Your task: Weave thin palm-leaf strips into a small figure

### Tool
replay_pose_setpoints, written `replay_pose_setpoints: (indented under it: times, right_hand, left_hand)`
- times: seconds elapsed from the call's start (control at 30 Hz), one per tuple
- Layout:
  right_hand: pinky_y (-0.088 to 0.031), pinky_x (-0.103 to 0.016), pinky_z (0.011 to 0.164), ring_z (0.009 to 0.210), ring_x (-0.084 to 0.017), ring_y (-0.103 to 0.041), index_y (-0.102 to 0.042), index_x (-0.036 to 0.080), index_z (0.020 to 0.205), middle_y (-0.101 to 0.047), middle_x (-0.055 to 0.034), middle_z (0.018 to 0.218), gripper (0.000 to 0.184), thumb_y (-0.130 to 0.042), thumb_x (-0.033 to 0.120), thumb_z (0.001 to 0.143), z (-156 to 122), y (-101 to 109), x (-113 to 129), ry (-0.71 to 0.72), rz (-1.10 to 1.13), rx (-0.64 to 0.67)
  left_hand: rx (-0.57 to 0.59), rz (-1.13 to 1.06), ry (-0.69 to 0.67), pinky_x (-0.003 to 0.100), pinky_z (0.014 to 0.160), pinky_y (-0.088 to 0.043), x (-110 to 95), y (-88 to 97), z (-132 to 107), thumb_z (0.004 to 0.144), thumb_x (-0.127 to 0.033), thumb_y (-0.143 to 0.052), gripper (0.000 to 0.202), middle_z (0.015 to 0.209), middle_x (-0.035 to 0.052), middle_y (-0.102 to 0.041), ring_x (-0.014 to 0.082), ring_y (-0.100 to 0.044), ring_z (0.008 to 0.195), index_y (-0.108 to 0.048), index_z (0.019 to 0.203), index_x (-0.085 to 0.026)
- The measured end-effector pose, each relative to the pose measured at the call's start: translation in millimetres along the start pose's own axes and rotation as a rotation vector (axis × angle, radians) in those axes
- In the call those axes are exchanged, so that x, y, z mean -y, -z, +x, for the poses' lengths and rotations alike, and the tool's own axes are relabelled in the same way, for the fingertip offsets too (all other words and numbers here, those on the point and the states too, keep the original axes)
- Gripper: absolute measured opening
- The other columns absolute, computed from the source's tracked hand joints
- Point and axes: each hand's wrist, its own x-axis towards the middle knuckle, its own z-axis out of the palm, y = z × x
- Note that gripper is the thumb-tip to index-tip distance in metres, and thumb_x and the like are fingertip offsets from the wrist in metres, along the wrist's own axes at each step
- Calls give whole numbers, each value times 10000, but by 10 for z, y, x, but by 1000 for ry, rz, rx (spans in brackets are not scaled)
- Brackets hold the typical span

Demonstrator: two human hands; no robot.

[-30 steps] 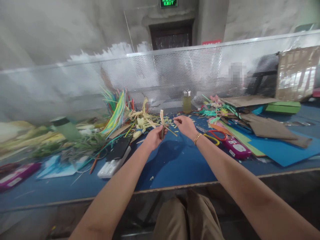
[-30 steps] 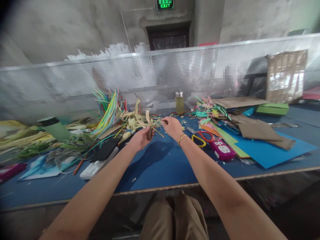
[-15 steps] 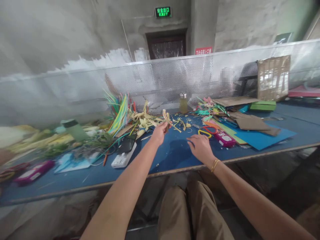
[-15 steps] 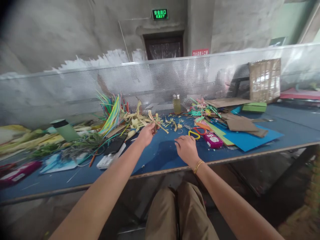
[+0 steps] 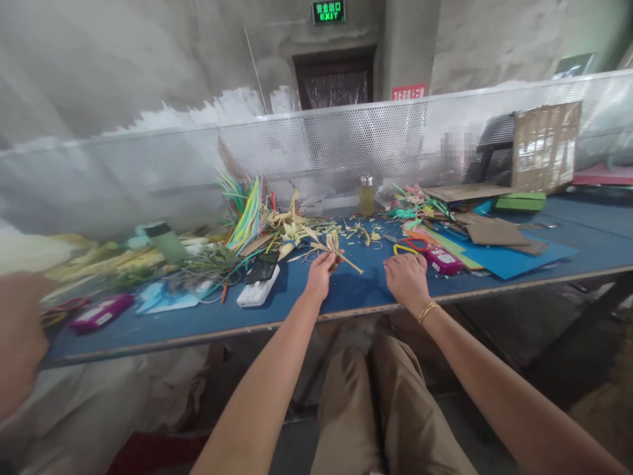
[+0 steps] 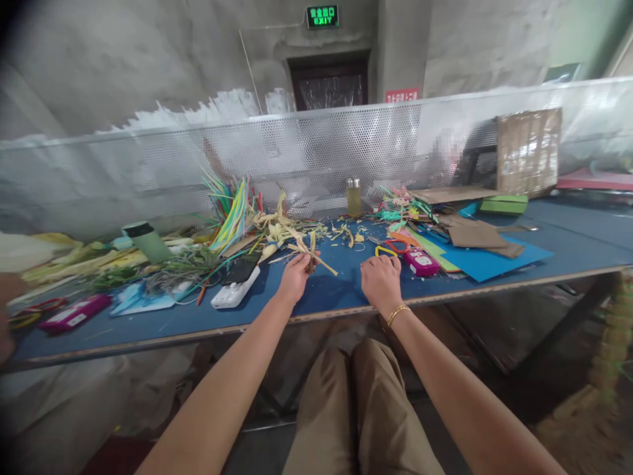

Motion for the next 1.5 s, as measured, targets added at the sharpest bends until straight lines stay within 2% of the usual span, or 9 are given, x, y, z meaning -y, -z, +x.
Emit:
replay_pose_setpoints:
  times: [0.37, 0.53, 0.93, 1.27, 1.5]
  right_hand:
    - [-247, -389, 894, 910, -229, -501, -692, 189, 787, -684, -76, 891, 277, -455, 277, 901, -14, -50, -63, -36, -2, -9]
    - [-255, -385, 882, 903, -230, -511, -694, 193, 789, -690, -74, 887, 273, -465, 292, 899, -1, -39, -72, -36, -2, 21]
    - [-245, -388, 897, 892, -223, -526, -705, 212, 811, -699, -62, 892, 270, -478, 325, 904, -20, -43, -54, -30, -13, 30]
    - [-236, -408, 934, 909, -228, -534, -705, 208, 802, -693, -67, 873, 275, -472, 308, 910, 6, -11, 10, 21, -23, 89]
    - [-171, -452, 989, 912, -221, -511, -701, 234, 807, -683, -52, 847, 275, -455, 287, 917, 92, -16, 206, 109, 19, 178]
  left_hand:
    - [18, -14, -23, 240, 669, -405, 14, 3, -2, 741, -357, -684, 229, 804, 47, -698, 145, -594, 764, -749, 857, -171]
    - [26, -13, -16, 238, 642, -389, -1, -12, -6, 751, -357, -671, 230, 751, 43, -683, 145, -585, 742, -747, 855, -166]
    - [17, -25, 10, 237, 633, -386, -39, -21, -33, 737, -350, -686, 222, 763, 43, -687, 133, -576, 723, -744, 850, -167]
    - [40, -15, 19, 243, 644, -403, -69, -47, -48, 712, -355, -718, 221, 764, 48, -695, 141, -589, 739, -742, 820, -164]
    - [14, -74, 28, 231, 654, -424, -117, -73, -20, 712, -314, -725, 181, 786, 39, -697, 126, -603, 742, -736, 816, -167]
